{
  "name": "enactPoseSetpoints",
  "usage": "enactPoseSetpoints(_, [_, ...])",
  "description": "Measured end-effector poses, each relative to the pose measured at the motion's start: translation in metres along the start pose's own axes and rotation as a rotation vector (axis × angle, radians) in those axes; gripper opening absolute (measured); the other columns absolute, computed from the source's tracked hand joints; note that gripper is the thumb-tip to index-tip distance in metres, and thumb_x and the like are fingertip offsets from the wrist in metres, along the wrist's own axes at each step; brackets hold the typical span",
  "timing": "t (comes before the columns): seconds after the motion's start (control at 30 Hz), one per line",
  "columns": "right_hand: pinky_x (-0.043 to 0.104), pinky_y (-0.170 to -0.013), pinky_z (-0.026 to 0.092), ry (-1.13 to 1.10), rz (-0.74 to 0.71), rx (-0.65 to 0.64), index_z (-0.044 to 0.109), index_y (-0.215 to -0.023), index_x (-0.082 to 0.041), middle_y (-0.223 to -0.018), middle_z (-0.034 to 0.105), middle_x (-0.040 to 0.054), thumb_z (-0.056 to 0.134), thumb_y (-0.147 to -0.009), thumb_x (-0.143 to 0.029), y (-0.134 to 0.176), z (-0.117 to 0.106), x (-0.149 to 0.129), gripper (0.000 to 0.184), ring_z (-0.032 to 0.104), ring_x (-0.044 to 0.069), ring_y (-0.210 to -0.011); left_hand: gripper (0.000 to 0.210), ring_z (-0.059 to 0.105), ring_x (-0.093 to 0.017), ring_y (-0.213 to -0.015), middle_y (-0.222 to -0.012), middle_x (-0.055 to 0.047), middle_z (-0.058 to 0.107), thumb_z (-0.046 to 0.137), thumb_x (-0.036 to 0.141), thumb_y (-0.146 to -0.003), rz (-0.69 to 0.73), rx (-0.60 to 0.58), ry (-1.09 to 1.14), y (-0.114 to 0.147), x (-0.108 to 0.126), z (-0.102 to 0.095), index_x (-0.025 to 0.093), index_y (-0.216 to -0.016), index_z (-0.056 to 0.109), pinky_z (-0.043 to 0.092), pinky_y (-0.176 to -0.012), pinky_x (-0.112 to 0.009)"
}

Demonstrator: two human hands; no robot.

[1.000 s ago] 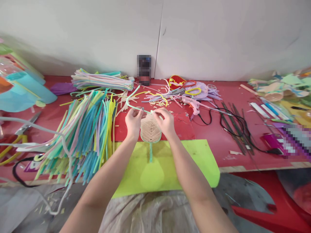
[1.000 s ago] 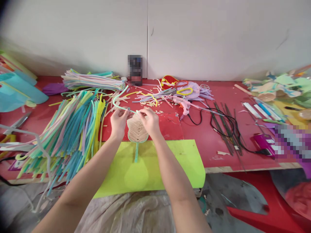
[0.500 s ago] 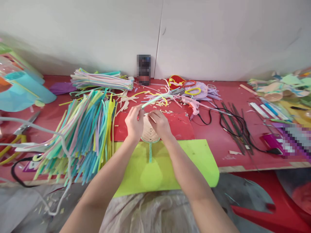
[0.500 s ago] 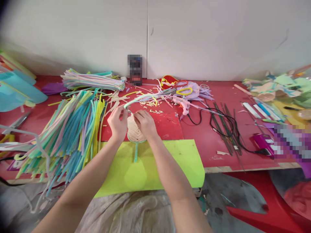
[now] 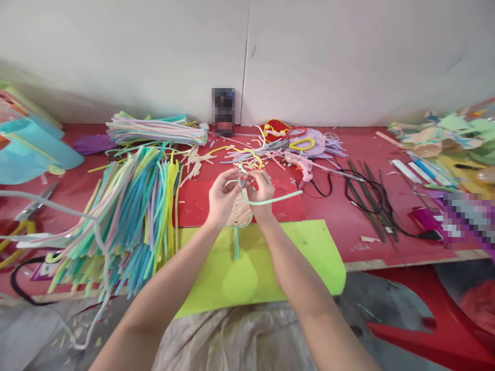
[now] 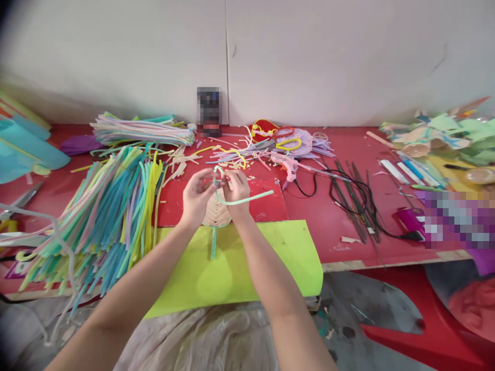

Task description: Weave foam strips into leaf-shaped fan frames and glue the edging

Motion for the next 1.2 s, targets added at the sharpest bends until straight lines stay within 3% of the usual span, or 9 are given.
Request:
enactPoseSetpoints(0.07, [0.033,-0.079,0.047,-0.005,0.019,0.030,0.059,-0.089,-0.022,-0.089,0.059,0.0062,0.048,-0.088,-0.030,-0.001,0.000,0.002,0.014,0.055,0.018,-0.087,0.044,0.065,-0.013,-0.084,-0.119,-0.007,0.058,0.064,0.028,-0.075,-0.051,0.042,0.059,-0.003,-0.008,-0.001,0.027,-0.116,0.051,0.053,-0.076,-0.027])
enactPoseSetpoints(0.13, [0.032,-0.077,0.047,-0.008,0.029,0.058,0.059,-0.089,-0.022,-0.089,0.060,0.0060,0.047,-0.088,-0.032,-0.001,-0.001,0.003,0.016,0.056,0.017,-0.085,0.043,0.065,-0.011,-0.077,-0.118,-0.008,0.059,0.064,0.029,-0.075,-0.114,0.047,0.097,-0.004,-0.015,-0.003,0.026,-0.117,0.051,0.053,-0.071,-0.025])
enactPoseSetpoints(0.23, [0.030,-0.075,0.048,-0.026,0.055,0.093,0.060,-0.086,-0.022,-0.088,0.061,0.0056,0.048,-0.087,-0.036,-0.001,0.000,0.003,0.018,0.056,0.016,-0.081,0.030,0.057,-0.007,-0.058,-0.092,-0.004,0.064,0.062,0.033,-0.077,-0.228,-0.013,0.167,-0.003,-0.023,-0.001,0.021,-0.105,0.058,0.048,-0.058,-0.021])
enactPoseSetpoints(0.33, [0.029,-0.075,0.048,-0.089,0.110,0.087,0.060,-0.087,-0.021,-0.089,0.061,0.0053,0.050,-0.086,-0.038,0.000,0.002,0.002,0.020,0.057,0.015,-0.081,0.021,0.042,-0.003,-0.045,-0.071,0.002,0.057,0.061,0.036,-0.077,-0.267,-0.042,0.209,-0.002,-0.025,-0.001,0.020,-0.091,0.062,0.036,-0.044,-0.017])
enactPoseSetpoints(0.43, [0.028,-0.074,0.048,-0.191,0.206,0.058,0.060,-0.088,-0.021,-0.088,0.063,0.0043,0.052,-0.084,-0.042,0.000,0.004,0.006,0.023,0.059,0.015,-0.081,0.019,0.035,-0.003,-0.043,-0.062,0.003,0.052,0.060,0.038,-0.078,-0.246,-0.005,0.132,-0.003,-0.023,-0.005,0.019,-0.081,0.062,0.029,-0.041,-0.018])
enactPoseSetpoints(0.63, [0.028,-0.072,0.049,-0.453,0.394,0.021,0.063,-0.085,-0.021,-0.082,0.065,0.0016,0.060,-0.076,-0.043,-0.004,0.009,0.021,0.024,0.060,0.013,-0.077,0.013,0.047,-0.008,-0.052,-0.065,0.001,0.061,0.061,0.032,-0.075,-0.080,0.078,-0.285,-0.008,-0.009,-0.018,0.019,-0.075,0.066,0.035,-0.051,-0.021])
enactPoseSetpoints(0.87, [0.029,-0.070,0.048,-0.518,0.421,-0.002,0.063,-0.088,-0.022,-0.077,0.063,0.0004,0.058,-0.077,-0.045,-0.007,0.005,0.027,0.026,0.059,0.013,-0.072,0.010,0.041,-0.007,-0.048,-0.070,0.001,0.065,0.062,0.030,-0.074,0.000,0.066,-0.429,-0.003,0.010,-0.014,0.022,-0.077,0.067,0.034,-0.048,-0.021])
enactPoseSetpoints(0.97, [0.029,-0.069,0.048,-0.556,0.402,-0.014,0.062,-0.085,-0.023,-0.074,0.061,-0.0005,0.058,-0.078,-0.044,-0.009,0.001,0.021,0.022,0.058,0.013,-0.070,0.013,0.042,-0.007,-0.046,-0.066,0.001,0.063,0.059,0.032,-0.077,-0.015,-0.026,-0.395,-0.001,0.016,-0.007,0.021,-0.078,0.067,0.034,-0.046,-0.020])
enactPoseSetpoints(1.2, [0.031,-0.072,0.048,-0.642,0.412,0.099,0.059,-0.083,-0.023,-0.080,0.060,0.0012,0.058,-0.077,-0.042,-0.018,-0.016,0.021,0.020,0.056,0.013,-0.074,0.038,0.039,-0.005,-0.031,-0.057,0.000,0.057,0.046,0.047,-0.084,-0.375,-0.493,0.038,0.010,0.019,0.012,0.018,-0.100,0.064,0.026,-0.030,-0.018])
Point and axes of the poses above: each hand's wrist, its own y-axis away from the middle knuckle, its own z-axis out of the palm, x = y × z, the point moved 5 cm from there along -y, towards the middle knuckle
